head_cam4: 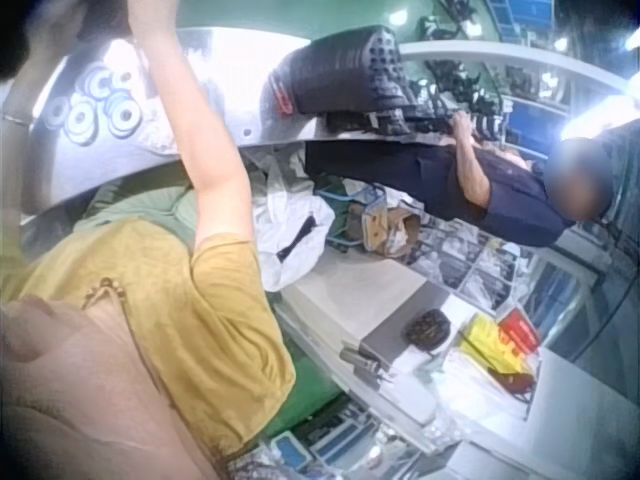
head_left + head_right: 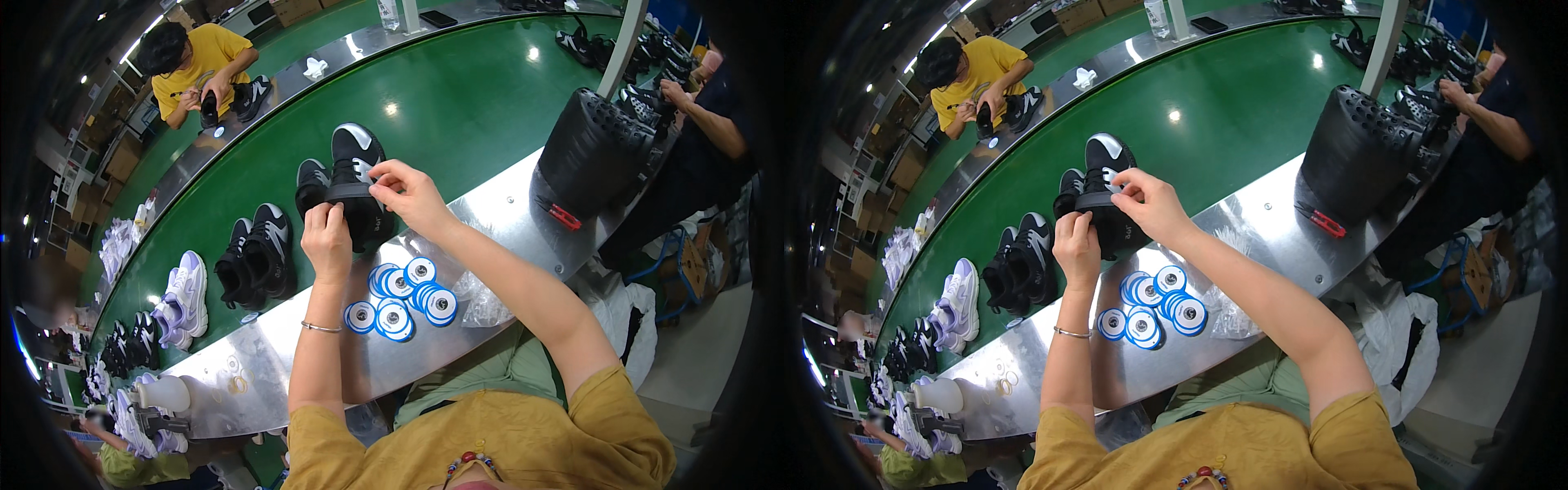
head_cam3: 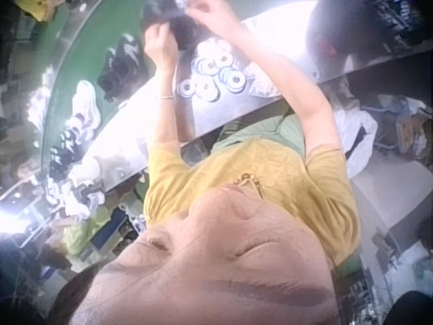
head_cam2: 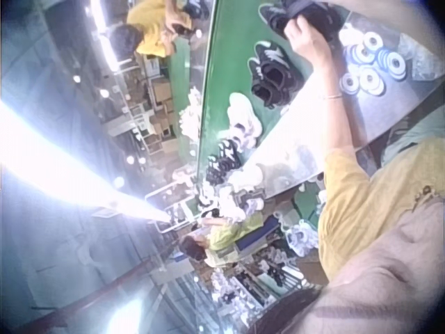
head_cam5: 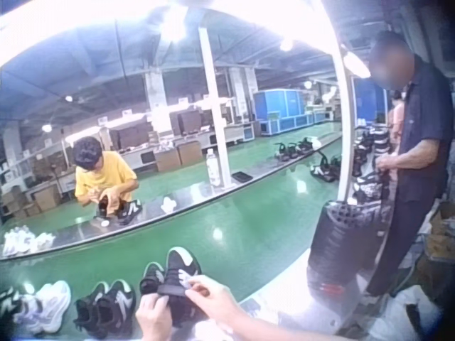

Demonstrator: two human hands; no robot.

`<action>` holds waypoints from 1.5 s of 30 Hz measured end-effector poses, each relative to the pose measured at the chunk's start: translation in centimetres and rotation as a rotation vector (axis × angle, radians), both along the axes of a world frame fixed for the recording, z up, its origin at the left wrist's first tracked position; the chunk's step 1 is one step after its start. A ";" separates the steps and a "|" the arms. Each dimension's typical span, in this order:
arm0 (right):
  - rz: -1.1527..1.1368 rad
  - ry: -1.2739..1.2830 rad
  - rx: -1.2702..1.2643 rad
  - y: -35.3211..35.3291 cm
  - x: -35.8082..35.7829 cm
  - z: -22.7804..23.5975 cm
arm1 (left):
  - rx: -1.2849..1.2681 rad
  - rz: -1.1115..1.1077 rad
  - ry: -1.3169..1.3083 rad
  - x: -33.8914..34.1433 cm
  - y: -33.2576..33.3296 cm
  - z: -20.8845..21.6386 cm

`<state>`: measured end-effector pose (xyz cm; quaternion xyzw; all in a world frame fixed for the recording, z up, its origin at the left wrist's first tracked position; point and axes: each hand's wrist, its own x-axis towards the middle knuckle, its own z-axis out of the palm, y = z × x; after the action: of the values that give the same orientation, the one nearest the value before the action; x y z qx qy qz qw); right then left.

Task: The person attaches circular tags to shoes on a conveyor belt using plastic fasteners by hand.

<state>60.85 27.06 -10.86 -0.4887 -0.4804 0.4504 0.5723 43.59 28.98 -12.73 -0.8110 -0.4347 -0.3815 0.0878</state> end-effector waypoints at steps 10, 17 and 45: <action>-0.091 -0.263 0.076 1.3 -0.2 -0.8 | 0.027 0.040 -0.035 -0.9 -0.3 -0.5; -0.118 -0.210 0.005 -0.2 -2.0 -2.4 | 0.008 0.085 -0.057 -1.6 0.1 -1.2; -0.185 -0.071 -0.151 -3.9 8.9 2.2 | -0.094 0.259 0.058 -0.3 5.7 -0.4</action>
<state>69.71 23.12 -8.62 -0.5881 -0.4179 0.4132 0.5557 43.28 34.64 -13.17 -0.7621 -0.5504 -0.3224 0.1106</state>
